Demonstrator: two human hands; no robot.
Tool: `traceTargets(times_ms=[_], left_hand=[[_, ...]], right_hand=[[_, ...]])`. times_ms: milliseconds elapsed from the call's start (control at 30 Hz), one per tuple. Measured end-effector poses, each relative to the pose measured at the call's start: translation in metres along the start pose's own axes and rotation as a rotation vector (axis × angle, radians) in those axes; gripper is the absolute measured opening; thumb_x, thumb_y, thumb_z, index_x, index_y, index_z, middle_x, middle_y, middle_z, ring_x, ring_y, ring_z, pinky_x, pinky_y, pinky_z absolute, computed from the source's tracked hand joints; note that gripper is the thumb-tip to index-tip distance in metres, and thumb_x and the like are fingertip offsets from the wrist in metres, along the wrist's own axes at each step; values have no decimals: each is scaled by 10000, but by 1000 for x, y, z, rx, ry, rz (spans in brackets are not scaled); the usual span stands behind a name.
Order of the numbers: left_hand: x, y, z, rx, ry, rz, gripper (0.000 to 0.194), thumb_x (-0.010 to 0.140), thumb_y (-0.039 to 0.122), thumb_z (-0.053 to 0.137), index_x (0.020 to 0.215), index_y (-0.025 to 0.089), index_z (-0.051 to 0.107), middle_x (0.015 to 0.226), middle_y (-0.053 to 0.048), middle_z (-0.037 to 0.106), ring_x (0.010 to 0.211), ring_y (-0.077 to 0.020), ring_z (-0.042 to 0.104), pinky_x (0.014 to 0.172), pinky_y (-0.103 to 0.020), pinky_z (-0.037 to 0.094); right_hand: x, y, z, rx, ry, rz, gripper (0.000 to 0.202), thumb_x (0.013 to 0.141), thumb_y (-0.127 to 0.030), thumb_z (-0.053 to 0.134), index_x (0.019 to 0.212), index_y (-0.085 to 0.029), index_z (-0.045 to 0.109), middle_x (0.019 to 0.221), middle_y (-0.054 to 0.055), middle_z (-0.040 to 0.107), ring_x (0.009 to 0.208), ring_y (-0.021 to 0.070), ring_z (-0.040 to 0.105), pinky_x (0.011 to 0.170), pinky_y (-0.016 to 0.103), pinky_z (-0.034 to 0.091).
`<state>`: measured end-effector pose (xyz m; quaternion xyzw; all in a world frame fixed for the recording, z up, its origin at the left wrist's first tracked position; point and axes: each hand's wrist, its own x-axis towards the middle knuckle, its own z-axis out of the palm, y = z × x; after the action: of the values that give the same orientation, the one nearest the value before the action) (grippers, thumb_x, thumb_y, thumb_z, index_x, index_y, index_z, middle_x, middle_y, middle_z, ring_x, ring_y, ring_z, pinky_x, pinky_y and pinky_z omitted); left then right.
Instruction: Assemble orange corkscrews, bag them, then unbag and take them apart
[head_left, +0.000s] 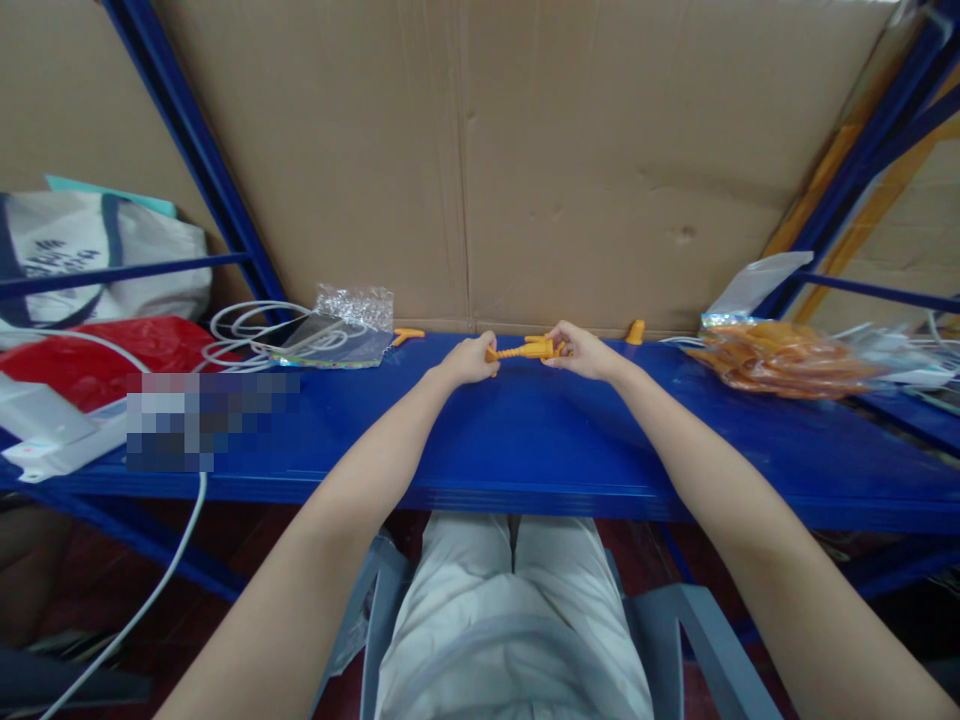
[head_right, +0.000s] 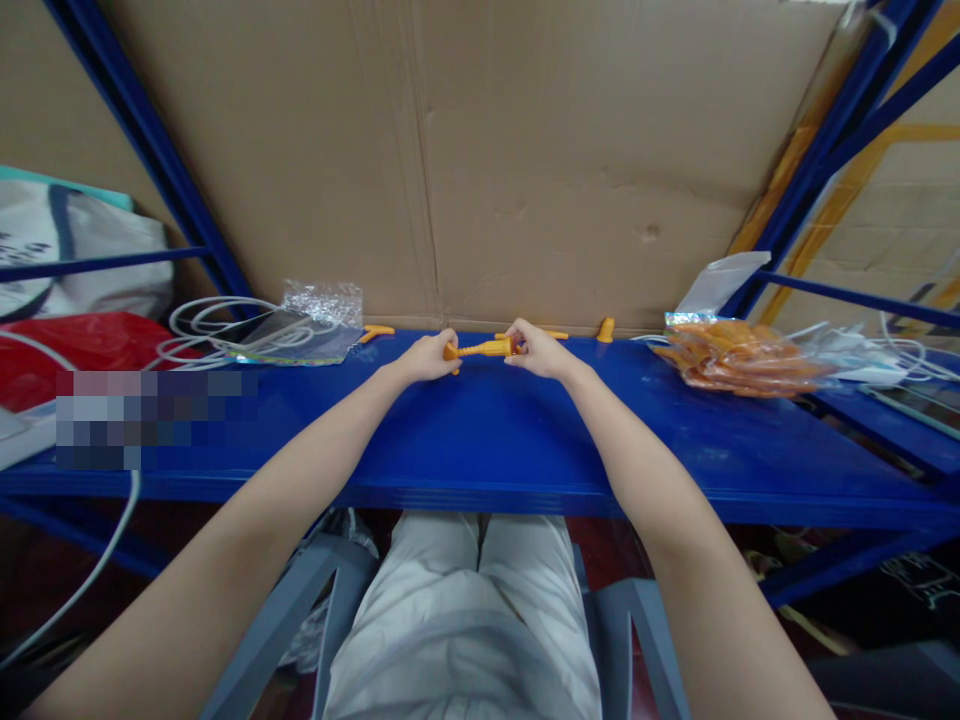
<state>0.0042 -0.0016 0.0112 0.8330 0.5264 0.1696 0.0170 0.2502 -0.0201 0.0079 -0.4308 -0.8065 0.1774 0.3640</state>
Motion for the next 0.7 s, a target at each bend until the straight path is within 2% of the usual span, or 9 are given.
traceTargets(times_ms=[167, 300, 467, 600, 700], left_hand=[[0, -1, -1, -29, 0, 1, 274, 797, 230, 687, 1044, 206, 570, 997, -80, 739, 953, -240, 696, 792, -304, 498], [-1, -2, 0, -37, 2, -1, 272, 822, 222, 669, 1074, 208, 565, 990, -76, 742, 961, -240, 697, 805, -308, 500], [1, -5, 5, -19, 9, 21, 250, 896, 231, 606, 1138, 209, 550, 984, -72, 744, 980, -232, 696, 842, -314, 502], [3, -7, 8, 29, 31, 55, 271, 900, 231, 595, 1167, 195, 558, 1050, -103, 735, 1004, -246, 690, 868, -336, 504], [3, -7, 8, 64, 32, 61, 289, 899, 235, 587, 1184, 194, 565, 1081, -110, 728, 1025, -249, 685, 887, -338, 503]], right_hand=[[-3, -15, -3, -148, 28, -52, 266, 742, -169, 679, 963, -207, 536, 931, 25, 658, 691, 127, 579, 659, 270, 473], [-3, -12, -2, -177, 31, -78, 268, 761, -236, 699, 981, -203, 549, 911, 33, 659, 709, 141, 598, 644, 270, 470], [-1, -1, 3, -11, -5, 35, 316, 782, -343, 741, 981, -191, 549, 824, 32, 672, 591, 127, 597, 550, 266, 499], [-2, -2, 4, 86, -97, 103, 335, 834, -484, 714, 859, -178, 579, 753, 55, 701, 515, 111, 586, 488, 247, 504], [-1, -4, 6, 90, -137, 142, 414, 880, -572, 642, 776, -176, 584, 681, 62, 695, 452, 98, 555, 437, 228, 460]])
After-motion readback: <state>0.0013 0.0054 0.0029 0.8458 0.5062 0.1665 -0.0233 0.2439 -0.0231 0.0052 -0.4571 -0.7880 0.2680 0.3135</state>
